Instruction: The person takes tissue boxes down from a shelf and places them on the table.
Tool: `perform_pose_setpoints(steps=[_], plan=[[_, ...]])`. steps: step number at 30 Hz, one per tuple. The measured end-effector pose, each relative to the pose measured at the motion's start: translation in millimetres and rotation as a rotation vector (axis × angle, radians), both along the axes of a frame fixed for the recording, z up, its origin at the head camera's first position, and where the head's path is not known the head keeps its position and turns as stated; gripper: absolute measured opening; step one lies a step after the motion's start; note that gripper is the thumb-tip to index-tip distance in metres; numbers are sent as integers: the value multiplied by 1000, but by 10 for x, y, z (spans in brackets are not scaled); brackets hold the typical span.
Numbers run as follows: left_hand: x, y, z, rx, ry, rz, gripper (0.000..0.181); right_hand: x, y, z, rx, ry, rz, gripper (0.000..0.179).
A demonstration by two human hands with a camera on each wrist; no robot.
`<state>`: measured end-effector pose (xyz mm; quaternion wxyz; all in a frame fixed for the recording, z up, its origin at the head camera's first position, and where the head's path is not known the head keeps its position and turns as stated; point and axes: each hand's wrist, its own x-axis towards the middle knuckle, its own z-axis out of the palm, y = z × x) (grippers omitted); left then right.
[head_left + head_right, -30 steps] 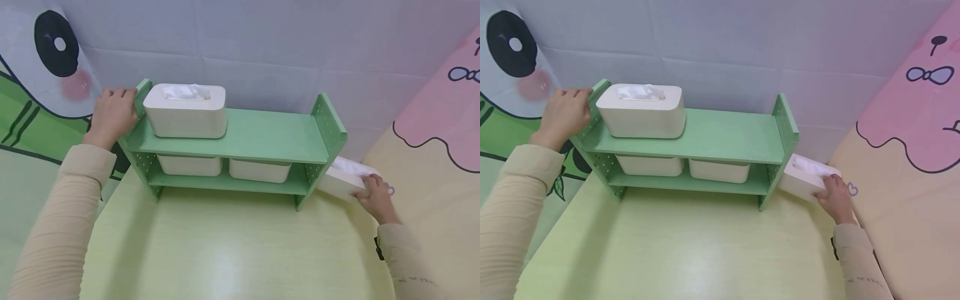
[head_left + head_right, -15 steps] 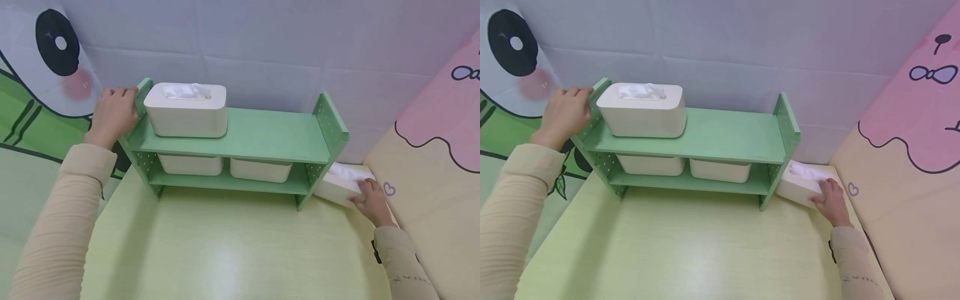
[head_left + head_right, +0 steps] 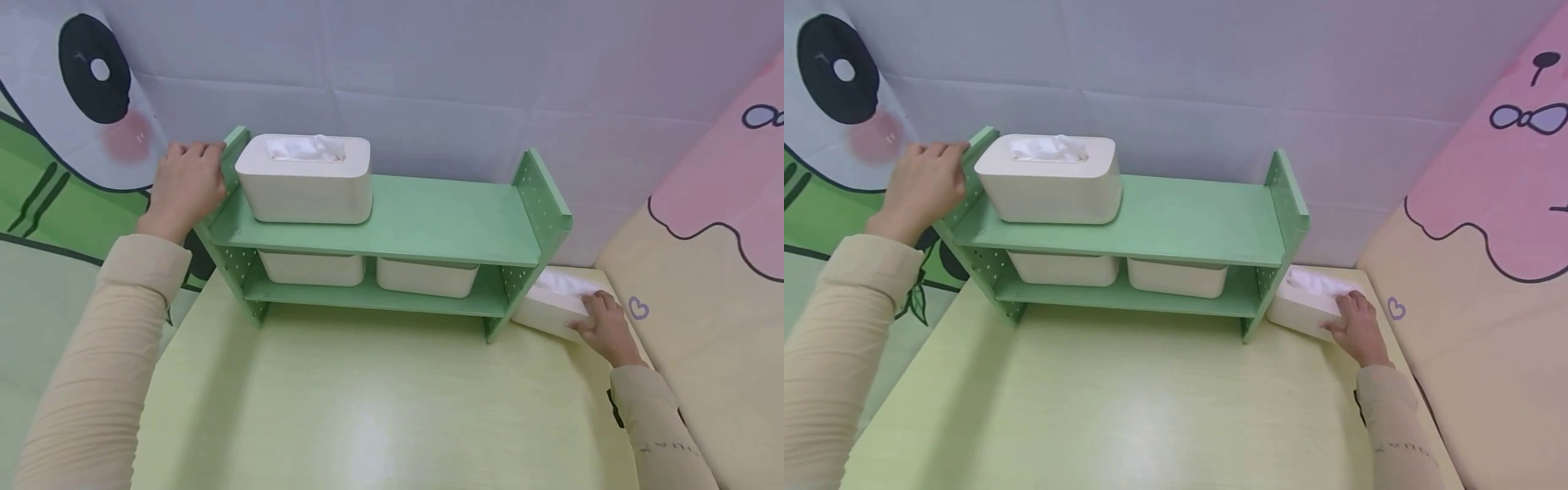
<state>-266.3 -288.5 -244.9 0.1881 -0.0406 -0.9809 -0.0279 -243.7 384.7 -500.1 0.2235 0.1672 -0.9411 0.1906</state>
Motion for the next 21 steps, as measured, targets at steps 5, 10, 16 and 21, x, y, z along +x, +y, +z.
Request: perform_pose_setpoints(steps=[5, 10, 16, 21], plan=[[-15, -6, -13, -10, 3, 3, 48, -71, 50, 7, 17, -17, 30, 55], [-32, -14, -16, -15, -7, 5, 49, -99, 109, 24, 46, -52, 34, 53], [-39, -18, -28, -19, -3, 6, 48, -50, 139, 48, 49, -172, 11, 54], [-44, -20, -33, -13, 2, 6, 48, -21, 156, 51, 65, -229, 7, 56]])
